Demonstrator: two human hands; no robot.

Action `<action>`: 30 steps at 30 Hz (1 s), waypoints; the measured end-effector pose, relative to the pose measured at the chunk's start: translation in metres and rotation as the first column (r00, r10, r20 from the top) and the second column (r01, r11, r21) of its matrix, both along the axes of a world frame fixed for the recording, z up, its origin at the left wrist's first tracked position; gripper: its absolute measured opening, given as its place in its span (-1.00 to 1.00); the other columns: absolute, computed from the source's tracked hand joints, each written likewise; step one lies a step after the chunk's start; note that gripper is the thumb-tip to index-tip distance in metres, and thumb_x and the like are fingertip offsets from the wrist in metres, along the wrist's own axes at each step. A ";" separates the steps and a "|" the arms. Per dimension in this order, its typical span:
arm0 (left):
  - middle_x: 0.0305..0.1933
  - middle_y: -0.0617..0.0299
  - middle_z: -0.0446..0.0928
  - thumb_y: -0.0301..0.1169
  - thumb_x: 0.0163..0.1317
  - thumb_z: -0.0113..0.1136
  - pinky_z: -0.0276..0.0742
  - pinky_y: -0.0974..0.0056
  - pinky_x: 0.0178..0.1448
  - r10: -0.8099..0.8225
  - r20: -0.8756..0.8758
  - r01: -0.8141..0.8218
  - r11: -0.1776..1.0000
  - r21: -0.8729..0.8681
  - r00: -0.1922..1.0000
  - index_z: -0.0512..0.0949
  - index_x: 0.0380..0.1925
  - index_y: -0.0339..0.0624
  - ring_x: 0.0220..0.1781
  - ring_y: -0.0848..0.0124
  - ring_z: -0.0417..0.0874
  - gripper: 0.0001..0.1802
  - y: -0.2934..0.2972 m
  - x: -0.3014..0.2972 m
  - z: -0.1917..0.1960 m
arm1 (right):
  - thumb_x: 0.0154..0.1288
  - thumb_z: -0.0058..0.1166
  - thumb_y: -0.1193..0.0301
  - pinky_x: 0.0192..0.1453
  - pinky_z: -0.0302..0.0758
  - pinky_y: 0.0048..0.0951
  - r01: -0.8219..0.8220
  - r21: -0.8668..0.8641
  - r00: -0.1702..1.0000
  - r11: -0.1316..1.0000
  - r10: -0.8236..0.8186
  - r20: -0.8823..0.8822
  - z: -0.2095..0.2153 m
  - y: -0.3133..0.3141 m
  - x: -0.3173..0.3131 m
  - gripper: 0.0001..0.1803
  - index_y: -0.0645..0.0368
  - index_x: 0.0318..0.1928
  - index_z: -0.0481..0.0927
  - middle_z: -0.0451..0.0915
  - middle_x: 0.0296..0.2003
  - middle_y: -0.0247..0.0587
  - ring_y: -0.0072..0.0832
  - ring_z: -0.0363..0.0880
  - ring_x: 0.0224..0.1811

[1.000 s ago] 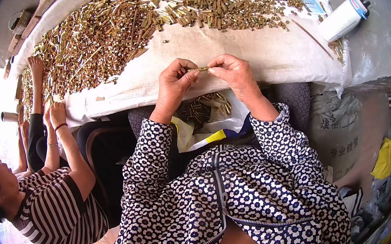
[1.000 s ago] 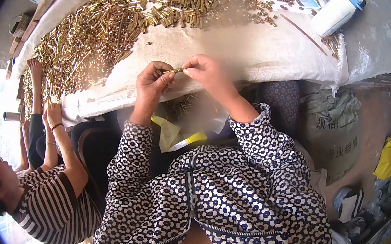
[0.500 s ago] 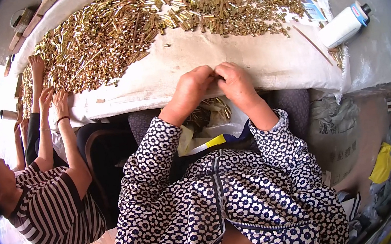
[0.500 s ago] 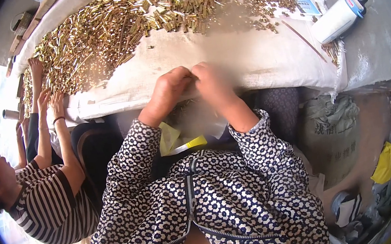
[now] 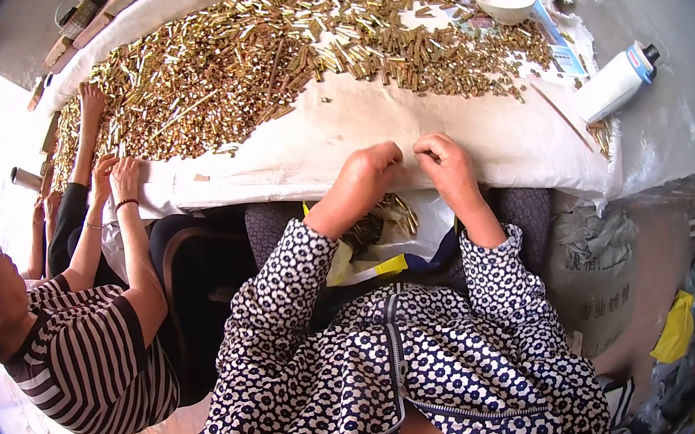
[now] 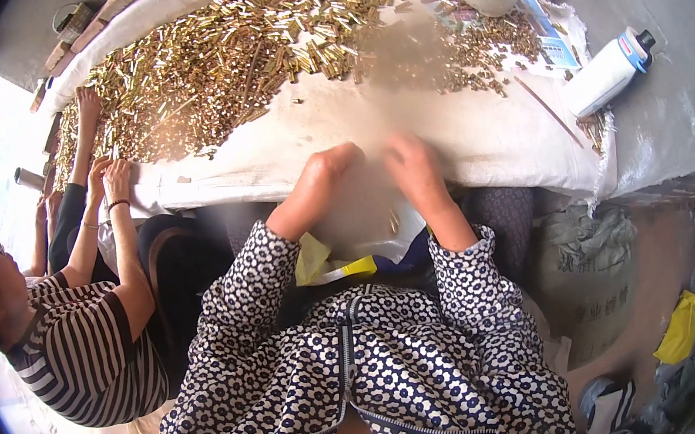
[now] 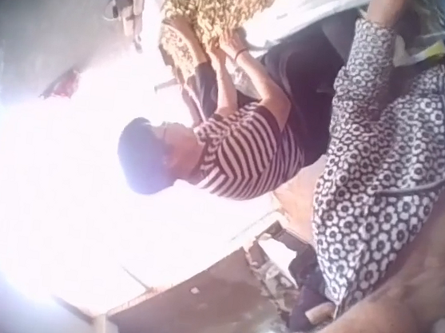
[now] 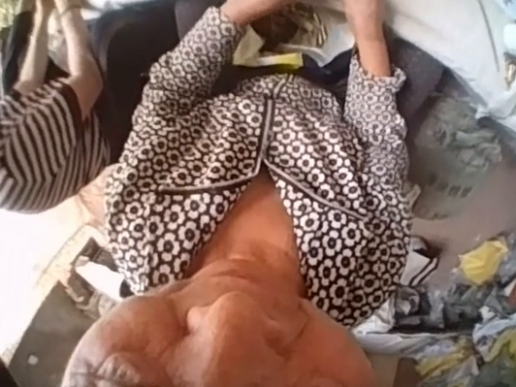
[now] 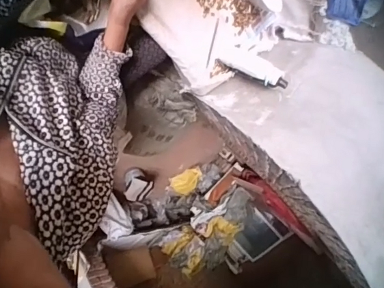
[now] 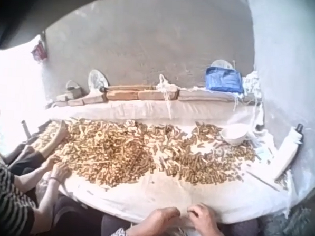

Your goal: The person sorts and inspects small metal parts by hand on a cloth-covered table.

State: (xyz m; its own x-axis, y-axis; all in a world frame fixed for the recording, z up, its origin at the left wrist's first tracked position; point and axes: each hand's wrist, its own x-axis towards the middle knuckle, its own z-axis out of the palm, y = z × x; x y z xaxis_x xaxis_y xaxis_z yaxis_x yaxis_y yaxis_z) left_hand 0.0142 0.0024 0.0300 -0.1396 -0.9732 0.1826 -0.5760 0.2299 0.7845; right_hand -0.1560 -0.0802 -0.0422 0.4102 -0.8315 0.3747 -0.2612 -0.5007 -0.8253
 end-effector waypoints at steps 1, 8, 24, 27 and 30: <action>-0.37 -0.05 0.56 -0.49 0.07 0.23 0.52 0.14 -0.26 -0.071 0.002 0.071 0.997 -0.022 0.998 0.47 -0.21 -0.28 -0.35 0.04 0.61 -0.73 0.004 0.003 0.000 | 0.07 0.05 0.57 -0.17 0.48 -0.23 -0.018 -0.020 1.000 1.000 0.018 0.006 0.003 0.000 -0.001 -0.83 0.22 -0.27 0.55 0.54 -0.33 0.02 -0.03 0.54 -0.25; -0.34 -0.02 0.57 -0.44 0.15 0.22 0.53 0.19 -0.25 0.031 -0.041 -0.029 0.998 0.047 0.999 0.54 -0.22 -0.25 -0.32 0.12 0.63 -0.80 0.007 0.023 0.037 | 0.08 0.08 0.60 -0.19 0.48 -0.39 -0.085 0.033 0.996 0.996 0.084 0.040 0.029 0.010 -0.013 -0.89 0.27 -0.31 0.54 0.56 -0.32 -0.11 -0.26 0.57 -0.28; 0.20 0.00 0.37 -0.13 0.17 0.18 0.22 -0.06 0.24 0.546 0.547 -0.450 0.836 -0.314 0.635 0.49 -0.03 -0.17 0.22 0.04 0.35 -0.55 -0.137 0.132 -0.028 | 0.08 0.08 0.66 -0.08 0.48 -0.46 0.059 0.025 0.998 0.998 -0.058 -0.038 0.041 -0.014 -0.043 -0.87 0.29 -0.31 0.53 0.56 -0.25 -0.19 -0.41 0.55 -0.19; 0.24 0.01 0.35 -0.07 0.21 0.13 0.21 -0.05 0.25 0.570 0.472 -0.488 0.821 -0.296 0.672 0.49 -0.03 -0.16 0.21 0.06 0.36 -0.54 -0.134 0.111 -0.030 | 0.05 0.10 0.65 -0.08 0.48 -0.40 0.066 0.000 0.996 0.998 -0.066 -0.057 0.041 -0.010 -0.039 -0.87 0.27 -0.32 0.52 0.57 -0.27 -0.15 -0.31 0.57 -0.21; 0.27 0.00 0.32 -0.04 0.23 0.11 0.20 -0.05 0.25 0.510 0.478 -0.438 0.860 -0.263 0.715 0.49 -0.01 -0.17 0.21 0.06 0.36 -0.51 -0.120 0.096 -0.023 | 0.06 0.10 0.65 -0.09 0.47 -0.41 0.062 -0.025 0.995 0.998 -0.064 -0.071 0.048 -0.002 -0.037 -0.88 0.28 -0.33 0.52 0.57 -0.28 -0.15 -0.31 0.57 -0.22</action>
State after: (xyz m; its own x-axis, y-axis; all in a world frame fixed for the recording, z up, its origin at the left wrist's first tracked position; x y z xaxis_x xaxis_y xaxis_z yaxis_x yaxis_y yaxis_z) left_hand 0.1104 -0.1177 0.0068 0.2265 -0.9117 0.3427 -0.9400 -0.1125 0.3220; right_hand -0.1933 -0.0818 0.0058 0.3841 -0.8479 0.3655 -0.3508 -0.5001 -0.7917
